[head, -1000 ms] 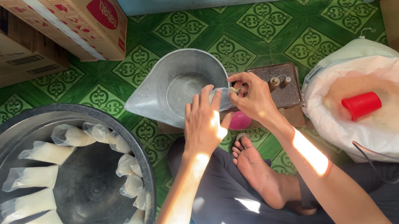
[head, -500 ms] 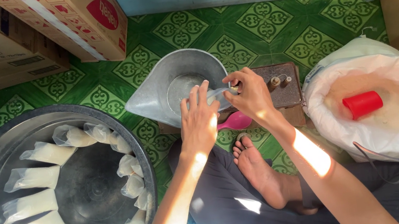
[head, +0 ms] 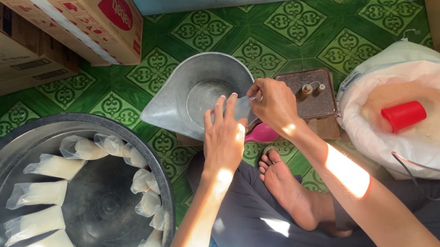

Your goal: Manually scooping white powder from a large sack into small plastic bags using a red scoop and a metal funnel.

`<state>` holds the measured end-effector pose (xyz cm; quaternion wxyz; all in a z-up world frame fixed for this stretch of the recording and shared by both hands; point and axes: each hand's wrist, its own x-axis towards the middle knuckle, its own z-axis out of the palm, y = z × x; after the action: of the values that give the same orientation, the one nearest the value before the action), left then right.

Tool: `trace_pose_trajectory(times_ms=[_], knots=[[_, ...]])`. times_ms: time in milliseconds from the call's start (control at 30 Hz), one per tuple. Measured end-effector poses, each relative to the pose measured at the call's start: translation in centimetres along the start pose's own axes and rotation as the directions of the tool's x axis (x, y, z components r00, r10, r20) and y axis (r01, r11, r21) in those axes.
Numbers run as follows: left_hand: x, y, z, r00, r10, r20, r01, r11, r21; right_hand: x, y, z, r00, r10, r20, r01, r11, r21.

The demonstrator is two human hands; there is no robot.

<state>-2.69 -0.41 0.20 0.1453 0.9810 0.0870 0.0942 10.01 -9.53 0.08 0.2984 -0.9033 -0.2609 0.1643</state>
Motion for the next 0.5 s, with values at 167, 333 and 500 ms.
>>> trace_pose_trajectory(times_ms=[167,333,500], knots=[[-0.1,0.0,0.1,1.000,-0.005,-0.005,0.005,1.000,0.030,0.0,0.8,0.3,1.000,0.016,-0.027,-0.013,0.996,0.092],[0.0,0.3,-0.2,1.000,-0.013,0.002,0.013,1.000,-0.001,0.2,1.5,0.4,0.999,0.009,-0.037,-0.005,0.993,0.117],[0.1,0.1,0.6,0.999,-0.034,0.010,0.035,0.993,-0.109,0.1,1.5,0.2,1.000,0.001,-0.019,0.001,0.990,0.140]])
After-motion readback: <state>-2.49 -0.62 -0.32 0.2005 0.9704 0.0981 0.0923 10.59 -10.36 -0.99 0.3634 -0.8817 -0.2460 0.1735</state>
